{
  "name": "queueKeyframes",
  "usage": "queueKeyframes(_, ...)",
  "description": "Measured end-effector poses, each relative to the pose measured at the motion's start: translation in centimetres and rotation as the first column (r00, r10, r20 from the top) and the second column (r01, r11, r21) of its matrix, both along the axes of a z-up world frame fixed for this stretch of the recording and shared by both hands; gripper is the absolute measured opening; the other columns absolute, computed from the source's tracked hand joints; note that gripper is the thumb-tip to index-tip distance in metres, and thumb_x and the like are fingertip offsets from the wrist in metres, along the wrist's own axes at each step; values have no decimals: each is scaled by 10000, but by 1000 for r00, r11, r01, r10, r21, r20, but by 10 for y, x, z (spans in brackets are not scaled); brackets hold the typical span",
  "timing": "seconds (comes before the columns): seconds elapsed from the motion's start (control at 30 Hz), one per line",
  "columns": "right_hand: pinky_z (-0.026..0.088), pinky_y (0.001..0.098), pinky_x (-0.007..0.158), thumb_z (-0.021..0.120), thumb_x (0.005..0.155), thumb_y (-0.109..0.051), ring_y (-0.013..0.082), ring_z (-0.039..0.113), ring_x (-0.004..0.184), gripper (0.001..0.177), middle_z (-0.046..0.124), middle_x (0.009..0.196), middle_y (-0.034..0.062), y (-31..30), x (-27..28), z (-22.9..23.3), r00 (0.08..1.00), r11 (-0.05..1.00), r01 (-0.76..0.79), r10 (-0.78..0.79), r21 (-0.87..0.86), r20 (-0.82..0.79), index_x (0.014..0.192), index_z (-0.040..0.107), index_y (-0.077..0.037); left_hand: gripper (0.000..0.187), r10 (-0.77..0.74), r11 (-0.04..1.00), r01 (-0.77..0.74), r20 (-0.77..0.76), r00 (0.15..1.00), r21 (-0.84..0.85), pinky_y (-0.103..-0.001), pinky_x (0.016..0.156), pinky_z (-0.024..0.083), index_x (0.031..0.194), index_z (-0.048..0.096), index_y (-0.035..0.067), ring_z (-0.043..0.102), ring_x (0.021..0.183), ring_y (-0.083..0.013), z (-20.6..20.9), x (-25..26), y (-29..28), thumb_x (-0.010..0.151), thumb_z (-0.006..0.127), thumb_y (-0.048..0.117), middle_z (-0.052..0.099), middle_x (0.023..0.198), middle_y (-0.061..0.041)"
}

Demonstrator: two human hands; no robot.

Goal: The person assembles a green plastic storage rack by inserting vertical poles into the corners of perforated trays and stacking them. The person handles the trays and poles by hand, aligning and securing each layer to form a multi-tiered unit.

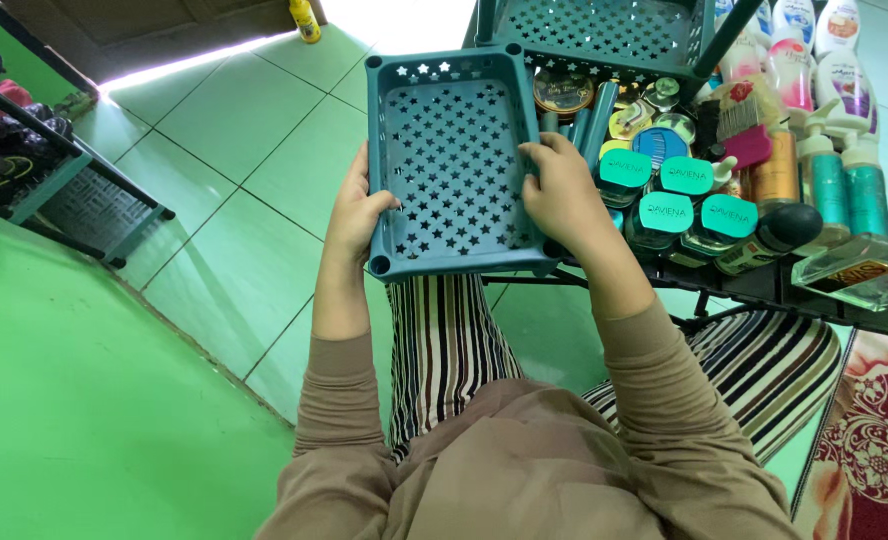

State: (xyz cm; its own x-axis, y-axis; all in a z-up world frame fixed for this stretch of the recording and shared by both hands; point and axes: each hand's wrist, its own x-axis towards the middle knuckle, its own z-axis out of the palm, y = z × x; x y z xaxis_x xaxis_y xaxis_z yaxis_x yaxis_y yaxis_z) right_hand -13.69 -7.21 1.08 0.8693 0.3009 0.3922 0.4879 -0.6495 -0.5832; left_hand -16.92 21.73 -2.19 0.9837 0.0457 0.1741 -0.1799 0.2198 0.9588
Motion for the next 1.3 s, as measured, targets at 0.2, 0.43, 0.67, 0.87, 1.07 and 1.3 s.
queueKeyframes(0.2, 459, 462, 1049, 686, 897, -72, 491, 543, 1233, 418, 496, 1405, 341, 4, -9, 1, 1000, 999, 24, -23, -48, 16, 1289, 625, 61, 961, 0, 997, 3, -40, 999, 77, -250, 951, 502, 1623, 248, 30, 610, 1178, -167, -6, -1, 0, 715, 521, -128, 554, 1438, -129)
queueKeyframes(0.43, 455, 469, 1077, 668, 916, -83, 474, 551, 1262, 390, 528, 1401, 319, 3, -16, 8, 998, 993, 59, -61, -98, -24, 1286, 648, 37, 923, -52, 999, 52, -13, 999, 12, -263, 1009, 495, 1627, 267, 17, 592, 1236, -170, -3, -1, 4, 751, 522, -124, 533, 1488, -140)
queueKeyframes(0.67, 468, 459, 1050, 669, 926, -97, 465, 570, 1229, 362, 550, 1385, 317, 2, -20, 11, 996, 995, 84, -85, -60, -18, 1260, 658, 42, 856, -53, 998, 53, -4, 999, -35, -289, 1083, 469, 1620, 266, 27, 571, 1302, -184, -6, 0, -3, 813, 527, -89, 512, 1518, -141)
queueKeyframes(0.87, 479, 455, 1038, 681, 940, -125, 456, 586, 1209, 363, 570, 1366, 307, 0, -24, 14, 995, 994, 91, -93, -56, -30, 1263, 655, 38, 798, -9, 997, 8, -14, 1000, -79, -320, 1141, 409, 1625, 234, 16, 506, 1379, -217, -27, 5, -1, 903, 572, -13, 435, 1597, -178)
queueKeyframes(1.07, 470, 463, 1029, 718, 916, -134, 477, 561, 1219, 429, 507, 1405, 313, -6, -30, 22, 996, 996, 85, -84, -29, 30, 1316, 631, -6, 701, 116, 993, -117, -22, 993, -33, -348, 1280, 155, 1623, 231, -7, 157, 1609, -248, -25, 5, 2, 1069, 530, 301, 163, 1745, -198)
queueKeyframes(1.3, 535, 475, 1010, 717, 1041, -123, 433, 587, 1235, 344, 589, 1358, 239, -30, 49, 70, 847, 999, 44, -23, -28, 530, 1331, 600, 19, 744, 307, 877, -397, 321, 896, 269, -503, 1332, 187, 1699, 235, 148, -58, 1657, -333, 46, 41, 19, 1081, 541, 426, -24, 1766, -177)
